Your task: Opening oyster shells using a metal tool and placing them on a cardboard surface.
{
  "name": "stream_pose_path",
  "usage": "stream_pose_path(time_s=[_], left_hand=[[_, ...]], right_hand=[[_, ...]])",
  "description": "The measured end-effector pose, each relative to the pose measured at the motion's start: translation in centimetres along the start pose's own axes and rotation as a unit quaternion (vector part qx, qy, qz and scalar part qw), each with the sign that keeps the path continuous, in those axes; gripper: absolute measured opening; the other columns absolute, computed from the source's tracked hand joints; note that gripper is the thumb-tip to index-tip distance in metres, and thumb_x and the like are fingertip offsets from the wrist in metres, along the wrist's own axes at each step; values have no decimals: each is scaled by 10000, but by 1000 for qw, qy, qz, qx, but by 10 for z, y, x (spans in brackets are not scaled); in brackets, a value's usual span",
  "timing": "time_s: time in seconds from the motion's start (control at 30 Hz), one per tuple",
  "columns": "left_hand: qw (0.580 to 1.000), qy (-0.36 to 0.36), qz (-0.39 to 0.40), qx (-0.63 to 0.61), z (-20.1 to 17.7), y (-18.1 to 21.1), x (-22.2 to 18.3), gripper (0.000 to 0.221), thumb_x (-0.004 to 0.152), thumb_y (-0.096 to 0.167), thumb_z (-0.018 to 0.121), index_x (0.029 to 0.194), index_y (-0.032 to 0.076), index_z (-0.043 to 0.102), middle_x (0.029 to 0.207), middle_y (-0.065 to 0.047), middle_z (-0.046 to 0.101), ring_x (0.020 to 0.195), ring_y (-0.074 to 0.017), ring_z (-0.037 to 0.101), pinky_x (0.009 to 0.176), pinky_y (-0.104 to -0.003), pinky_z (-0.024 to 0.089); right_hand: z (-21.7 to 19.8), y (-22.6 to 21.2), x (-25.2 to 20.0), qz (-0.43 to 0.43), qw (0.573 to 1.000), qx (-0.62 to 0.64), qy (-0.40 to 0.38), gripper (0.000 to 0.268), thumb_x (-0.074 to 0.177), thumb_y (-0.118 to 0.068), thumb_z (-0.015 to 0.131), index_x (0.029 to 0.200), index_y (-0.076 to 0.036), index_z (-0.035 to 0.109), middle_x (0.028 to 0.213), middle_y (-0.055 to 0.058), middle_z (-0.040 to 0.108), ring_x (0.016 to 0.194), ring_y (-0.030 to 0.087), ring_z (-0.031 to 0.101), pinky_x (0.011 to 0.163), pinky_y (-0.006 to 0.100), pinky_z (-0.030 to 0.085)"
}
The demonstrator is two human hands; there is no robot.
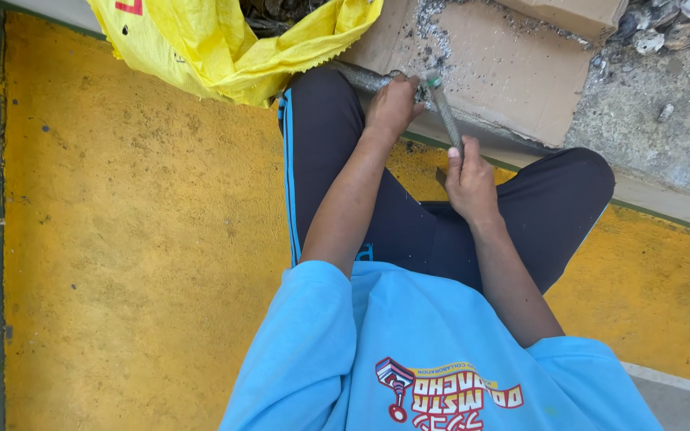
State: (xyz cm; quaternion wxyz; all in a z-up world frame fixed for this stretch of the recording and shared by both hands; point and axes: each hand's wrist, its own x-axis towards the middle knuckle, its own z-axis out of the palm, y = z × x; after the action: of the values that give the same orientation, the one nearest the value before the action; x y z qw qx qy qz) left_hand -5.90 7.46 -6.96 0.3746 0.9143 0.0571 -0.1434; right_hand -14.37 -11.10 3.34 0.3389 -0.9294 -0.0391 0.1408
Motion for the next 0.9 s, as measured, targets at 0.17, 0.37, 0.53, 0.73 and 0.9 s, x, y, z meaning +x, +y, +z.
stream_pose_path(time_s=[0.17,0.37,0.53,0.73,0.9], left_hand=[[1000,-19,-15,-3,-2,-1,4,386,810,233,824,1102,50,650,1119,-190,676,1066,-388,676,914,-484,539],[999,-12,-18,-41,-9,6,2,372,789,221,835,1071,50,663,1109,-200,697,1067,-388,680,922,-478,536],[998,-13,-45,-31,10,-10,-7,448,734,234,876,1089,59,667,1103,-229,686,1067,-409,655,913,-488,517],[999,-8,-25,-28,12,-13,24,457,740,229,869,1130,83,678,1076,-216,713,1036,-392,687,911,-470,546],[1000,9,11,-19,11,-11,6,399,858,271,842,1141,53,663,1153,-215,716,1094,-393,695,955,-474,562]], right_hand=[[-1,19,4,-27,1000,8,-1,276,1127,-242,484,1271,-11,535,779,195,632,680,357,655,617,475,498],[9,34,-5,-109,990,9,88,307,1168,-253,480,1327,3,543,782,111,588,703,143,542,646,381,476],[0,15,-15,4,998,42,40,332,1135,-268,476,1311,4,550,725,118,592,645,230,605,603,396,499],[22,51,2,-143,985,-61,78,349,1183,-271,479,1403,-17,573,1006,237,697,927,399,684,785,478,548],[6,24,-13,26,992,64,110,408,1115,-302,456,1396,-21,549,855,285,639,747,396,629,707,482,502]])
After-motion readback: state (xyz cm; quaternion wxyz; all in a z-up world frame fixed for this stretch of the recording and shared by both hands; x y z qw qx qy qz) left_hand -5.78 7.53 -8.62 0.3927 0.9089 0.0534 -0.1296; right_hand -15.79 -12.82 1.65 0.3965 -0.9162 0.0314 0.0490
